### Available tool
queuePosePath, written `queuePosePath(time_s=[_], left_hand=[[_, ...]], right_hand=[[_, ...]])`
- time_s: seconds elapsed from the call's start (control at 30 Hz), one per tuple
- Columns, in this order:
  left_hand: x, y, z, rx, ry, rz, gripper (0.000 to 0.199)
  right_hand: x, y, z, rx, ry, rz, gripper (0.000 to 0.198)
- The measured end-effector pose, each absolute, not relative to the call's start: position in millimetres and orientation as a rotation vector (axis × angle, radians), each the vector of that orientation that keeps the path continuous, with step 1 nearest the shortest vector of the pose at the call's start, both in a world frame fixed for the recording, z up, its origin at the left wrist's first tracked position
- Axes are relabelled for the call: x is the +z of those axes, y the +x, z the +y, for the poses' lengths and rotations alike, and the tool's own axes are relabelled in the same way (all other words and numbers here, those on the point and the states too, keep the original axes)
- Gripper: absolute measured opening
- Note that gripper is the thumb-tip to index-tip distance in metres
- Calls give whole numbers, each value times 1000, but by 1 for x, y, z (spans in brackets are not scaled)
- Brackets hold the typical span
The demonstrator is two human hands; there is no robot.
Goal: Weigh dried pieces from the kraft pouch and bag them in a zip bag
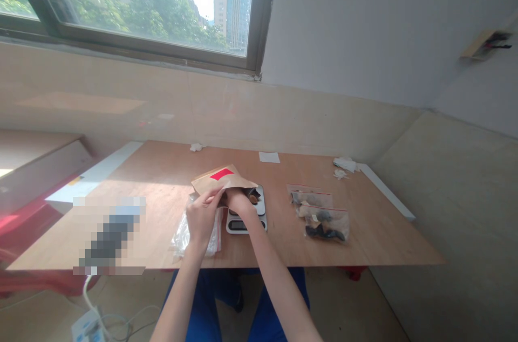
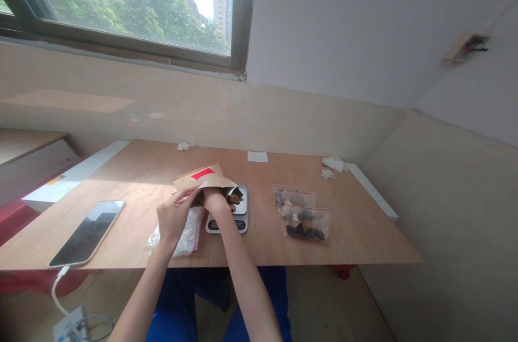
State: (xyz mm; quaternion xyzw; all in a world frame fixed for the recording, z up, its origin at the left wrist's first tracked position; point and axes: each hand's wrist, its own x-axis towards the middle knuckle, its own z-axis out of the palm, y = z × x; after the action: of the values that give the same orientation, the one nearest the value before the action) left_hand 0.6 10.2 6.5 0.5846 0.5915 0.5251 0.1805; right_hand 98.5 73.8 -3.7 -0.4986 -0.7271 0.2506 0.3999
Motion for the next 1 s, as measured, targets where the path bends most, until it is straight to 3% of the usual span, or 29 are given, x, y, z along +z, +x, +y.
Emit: queuePosePath(time_s=[0.17, 0.37, 0.7, 1.0], left_hand=[[9, -1, 12, 1478, 1575, 1680, 26], [14, 0, 11, 1476, 1578, 1703, 27], [16, 3, 11, 1411, 1792, 1797, 27], [16, 4, 11, 1384, 1856, 1845, 29]], right_hand=[[9, 109, 54, 636, -1280, -1948, 22], [22, 114, 38, 720, -1405, -1887, 10], [31, 112, 19, 672, -1435, -1634, 23], [25, 114, 13, 729, -1354, -1421, 13]])
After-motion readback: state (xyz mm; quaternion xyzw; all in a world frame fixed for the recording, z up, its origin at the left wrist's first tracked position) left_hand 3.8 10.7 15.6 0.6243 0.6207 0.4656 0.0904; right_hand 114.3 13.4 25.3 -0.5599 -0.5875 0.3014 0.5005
